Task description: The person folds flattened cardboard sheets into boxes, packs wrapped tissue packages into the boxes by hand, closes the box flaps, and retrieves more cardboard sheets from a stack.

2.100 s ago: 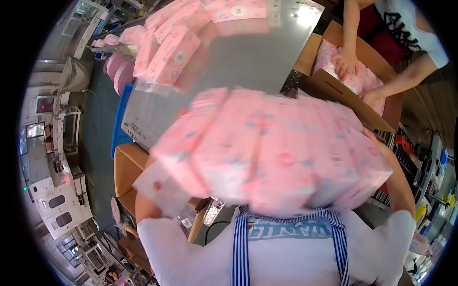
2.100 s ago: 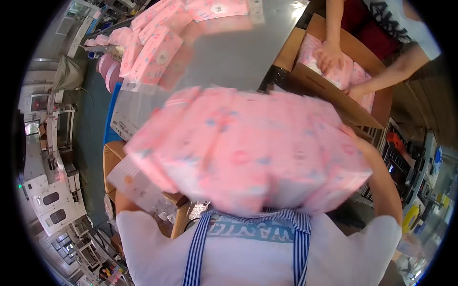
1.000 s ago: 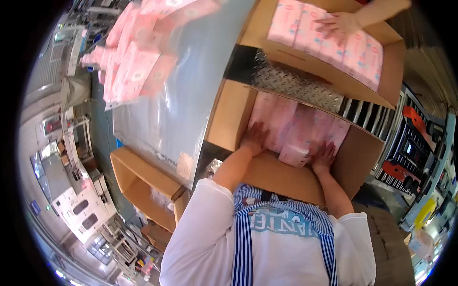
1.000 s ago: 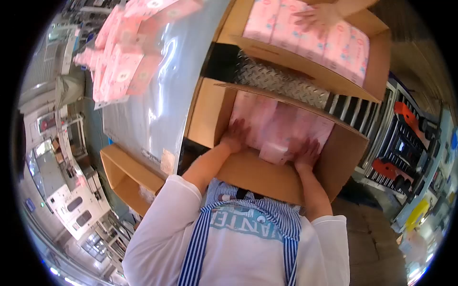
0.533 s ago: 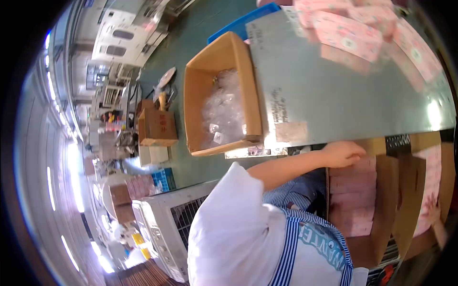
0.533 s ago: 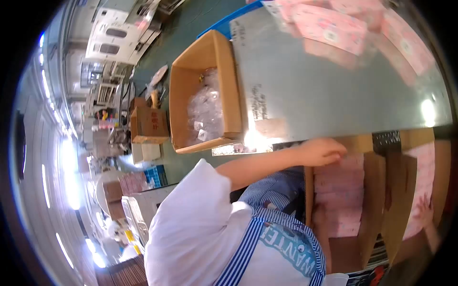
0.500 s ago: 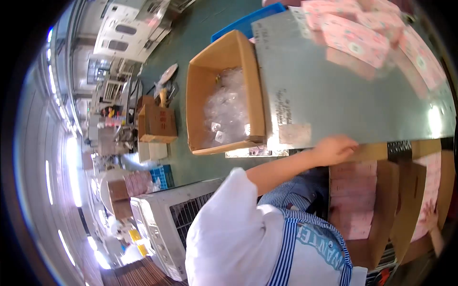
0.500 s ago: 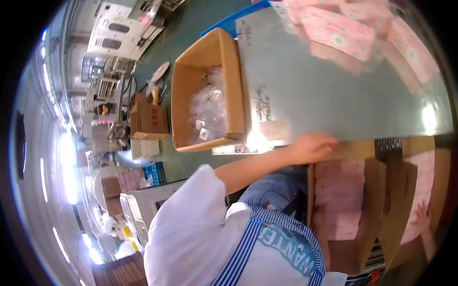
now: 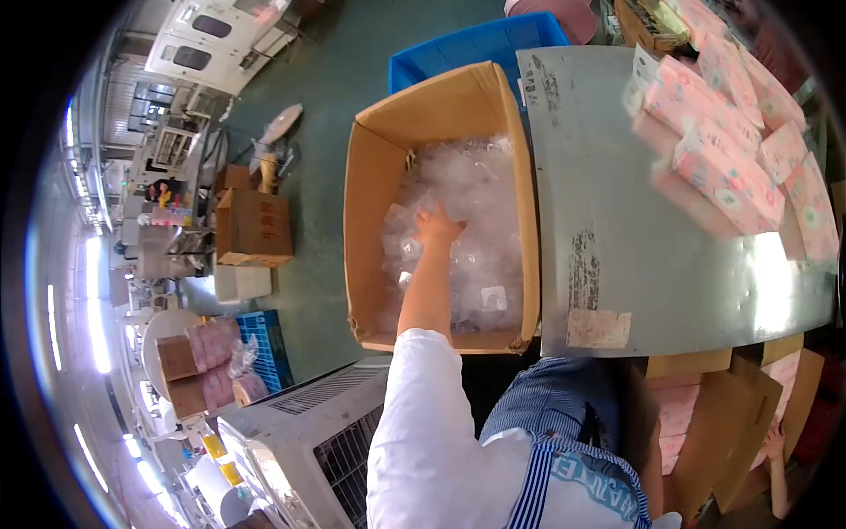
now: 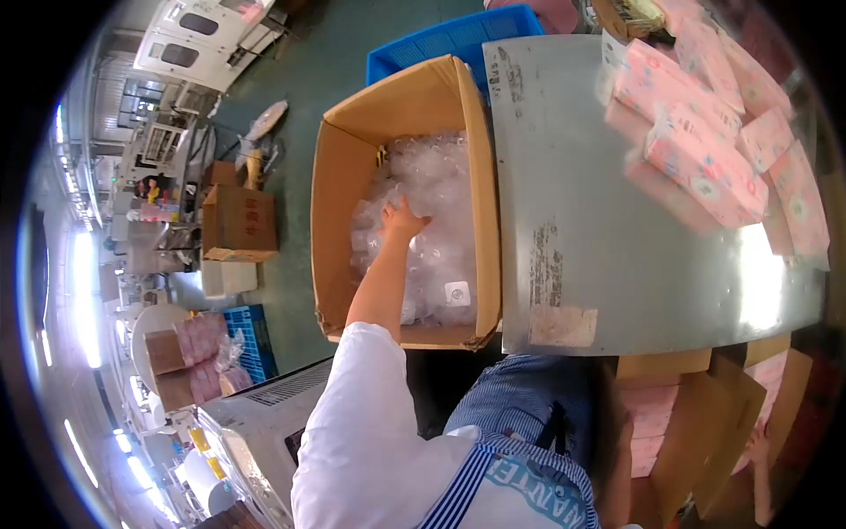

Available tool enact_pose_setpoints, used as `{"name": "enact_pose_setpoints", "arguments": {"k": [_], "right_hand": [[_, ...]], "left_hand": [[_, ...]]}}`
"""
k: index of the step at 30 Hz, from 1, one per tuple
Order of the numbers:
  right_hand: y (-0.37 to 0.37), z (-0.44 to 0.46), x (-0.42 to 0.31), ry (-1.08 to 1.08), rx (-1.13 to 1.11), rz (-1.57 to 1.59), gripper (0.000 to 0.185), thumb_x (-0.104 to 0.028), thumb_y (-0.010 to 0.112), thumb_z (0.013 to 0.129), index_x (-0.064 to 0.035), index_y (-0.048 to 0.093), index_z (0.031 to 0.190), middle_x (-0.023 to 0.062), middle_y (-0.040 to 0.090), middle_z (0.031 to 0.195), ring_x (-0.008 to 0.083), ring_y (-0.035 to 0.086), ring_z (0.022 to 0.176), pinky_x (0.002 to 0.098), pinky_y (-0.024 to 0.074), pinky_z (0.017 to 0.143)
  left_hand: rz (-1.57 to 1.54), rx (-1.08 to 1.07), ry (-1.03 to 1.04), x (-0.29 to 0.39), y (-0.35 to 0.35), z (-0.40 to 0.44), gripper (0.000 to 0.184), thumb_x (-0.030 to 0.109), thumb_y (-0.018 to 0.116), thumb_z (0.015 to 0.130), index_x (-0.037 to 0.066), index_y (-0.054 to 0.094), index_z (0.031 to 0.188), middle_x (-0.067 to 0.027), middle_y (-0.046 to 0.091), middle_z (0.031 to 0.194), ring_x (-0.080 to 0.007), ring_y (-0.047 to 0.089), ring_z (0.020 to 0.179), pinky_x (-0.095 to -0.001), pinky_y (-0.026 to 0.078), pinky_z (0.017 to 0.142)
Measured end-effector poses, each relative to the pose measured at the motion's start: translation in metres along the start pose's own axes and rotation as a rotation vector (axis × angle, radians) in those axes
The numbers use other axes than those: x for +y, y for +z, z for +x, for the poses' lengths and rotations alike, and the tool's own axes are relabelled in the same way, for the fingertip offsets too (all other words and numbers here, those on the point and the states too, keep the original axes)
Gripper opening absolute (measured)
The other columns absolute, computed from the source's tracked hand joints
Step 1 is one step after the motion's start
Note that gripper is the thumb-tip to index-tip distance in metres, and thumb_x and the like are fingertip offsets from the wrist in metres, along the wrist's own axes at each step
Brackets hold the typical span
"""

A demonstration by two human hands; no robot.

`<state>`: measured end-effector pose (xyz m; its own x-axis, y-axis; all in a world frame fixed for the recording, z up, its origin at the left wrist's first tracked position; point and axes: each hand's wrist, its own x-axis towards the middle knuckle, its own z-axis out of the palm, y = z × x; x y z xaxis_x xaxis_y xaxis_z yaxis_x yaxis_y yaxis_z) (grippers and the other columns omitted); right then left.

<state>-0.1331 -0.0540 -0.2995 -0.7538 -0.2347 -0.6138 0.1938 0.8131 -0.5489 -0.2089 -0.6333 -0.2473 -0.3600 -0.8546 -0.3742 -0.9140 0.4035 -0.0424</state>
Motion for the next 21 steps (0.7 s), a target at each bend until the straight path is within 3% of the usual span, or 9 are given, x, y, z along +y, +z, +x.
{"name": "enact_pose_setpoints", "arguments": {"k": [2, 6, 8, 12, 14, 15, 17, 19, 21], "right_hand": [[-0.002, -0.008, 0.008, 0.057, -0.001, -0.023, 0.017, -0.011, 0.054, 0.085, 0.0014, 0.056, 0.096, 0.0137, 0.058, 0.086, 0.0235, 0.055, 0.08, 0.0339, 0.045, 0.073], [-0.006, -0.014, 0.017, 0.122, 0.006, -0.044, 0.017, -0.01, 0.054, 0.085, 0.0017, 0.056, 0.097, 0.0132, 0.058, 0.087, 0.0228, 0.055, 0.081, 0.0333, 0.0452, 0.073], [-0.009, -0.015, 0.02, 0.139, 0.02, -0.043, 0.017, -0.009, 0.054, 0.084, 0.0019, 0.056, 0.097, 0.0129, 0.059, 0.088, 0.0225, 0.055, 0.081, 0.0329, 0.0453, 0.074], [-0.015, -0.013, 0.024, 0.152, 0.066, -0.033, 0.017, -0.008, 0.054, 0.084, 0.0022, 0.057, 0.098, 0.0123, 0.059, 0.089, 0.0218, 0.055, 0.082, 0.0323, 0.0455, 0.074], [-0.018, -0.012, 0.029, 0.145, 0.102, -0.015, 0.018, -0.007, 0.054, 0.084, 0.0024, 0.057, 0.099, 0.012, 0.059, 0.089, 0.0215, 0.056, 0.082, 0.032, 0.0456, 0.075], [-0.02, -0.012, 0.033, 0.137, 0.127, -0.004, 0.018, -0.007, 0.054, 0.084, 0.0024, 0.057, 0.099, 0.0118, 0.059, 0.09, 0.0213, 0.056, 0.083, 0.0319, 0.0457, 0.075], [-0.024, -0.012, 0.041, 0.117, 0.207, 0.036, 0.018, -0.006, 0.054, 0.084, 0.0026, 0.057, 0.099, 0.0116, 0.06, 0.09, 0.021, 0.056, 0.083, 0.0316, 0.0458, 0.075], [-0.032, -0.006, 0.042, 0.052, 0.357, 0.119, 0.018, -0.005, 0.054, 0.084, 0.0028, 0.057, 0.1, 0.0113, 0.06, 0.091, 0.0207, 0.056, 0.083, 0.0312, 0.0459, 0.075], [-0.041, -0.002, 0.031, -0.035, 0.586, 0.299, 0.021, -0.004, 0.053, 0.085, 0.0024, 0.056, 0.104, 0.0098, 0.059, 0.094, 0.0192, 0.054, 0.087, 0.0298, 0.045, 0.078]], "left_hand": [[0.039, 0.125, 0.041, 0.001, 0.016, 0.012, 0.059, 0.025, 0.066, 0.073, 0.019, 0.045, 0.127, -0.015, 0.035, 0.137, -0.0329, 0.036, 0.125, -0.0426, 0.039, 0.098], [0.101, 0.082, 0.187, -0.014, 0.033, 0.021, 0.046, 0.023, 0.065, 0.073, 0.015, 0.051, 0.117, -0.012, 0.048, 0.123, -0.0323, 0.045, 0.116, -0.0424, 0.042, 0.093], [-0.001, 0.264, 0.389, -0.035, 0.06, 0.029, 0.036, 0.019, 0.065, 0.073, 0.012, 0.053, 0.106, -0.0104, 0.055, 0.107, -0.0326, 0.051, 0.104, -0.0404, 0.046, 0.085], [-0.367, 0.259, 0.456, -0.072, 0.058, 0.021, 0.033, 0.014, 0.066, 0.074, 0.012, 0.052, 0.104, -0.0081, 0.057, 0.109, -0.0314, 0.055, 0.1, -0.0355, 0.048, 0.08], [-1.087, 0.094, 0.244, -0.081, 0.044, 0.021, 0.029, 0.011, 0.066, 0.076, 0.013, 0.051, 0.101, -0.0056, 0.055, 0.117, -0.0284, 0.056, 0.101, -0.0368, 0.047, 0.078], [-1.088, 0.104, 0.249, -0.08, 0.033, 0.017, 0.029, 0.011, 0.066, 0.076, 0.013, 0.051, 0.101, -0.0056, 0.055, 0.117, -0.0284, 0.056, 0.101, -0.0368, 0.047, 0.078], [-1.844, -0.165, 0.16, -0.07, 0.005, 0.008, 0.029, 0.01, 0.065, 0.079, 0.015, 0.05, 0.103, -0.0043, 0.053, 0.123, -0.0274, 0.056, 0.103, -0.0402, 0.046, 0.077], [-1.949, -0.371, 0.315, -0.049, -0.039, -0.027, 0.036, 0.009, 0.065, 0.079, 0.017, 0.05, 0.11, -0.006, 0.052, 0.125, -0.0282, 0.055, 0.104, -0.0432, 0.047, 0.078], [-1.945, -0.859, 0.69, -0.014, -0.062, -0.072, 0.051, 0.008, 0.066, 0.077, 0.016, 0.046, 0.123, -0.008, 0.048, 0.13, -0.0318, 0.054, 0.109, -0.0407, 0.049, 0.08]]}}
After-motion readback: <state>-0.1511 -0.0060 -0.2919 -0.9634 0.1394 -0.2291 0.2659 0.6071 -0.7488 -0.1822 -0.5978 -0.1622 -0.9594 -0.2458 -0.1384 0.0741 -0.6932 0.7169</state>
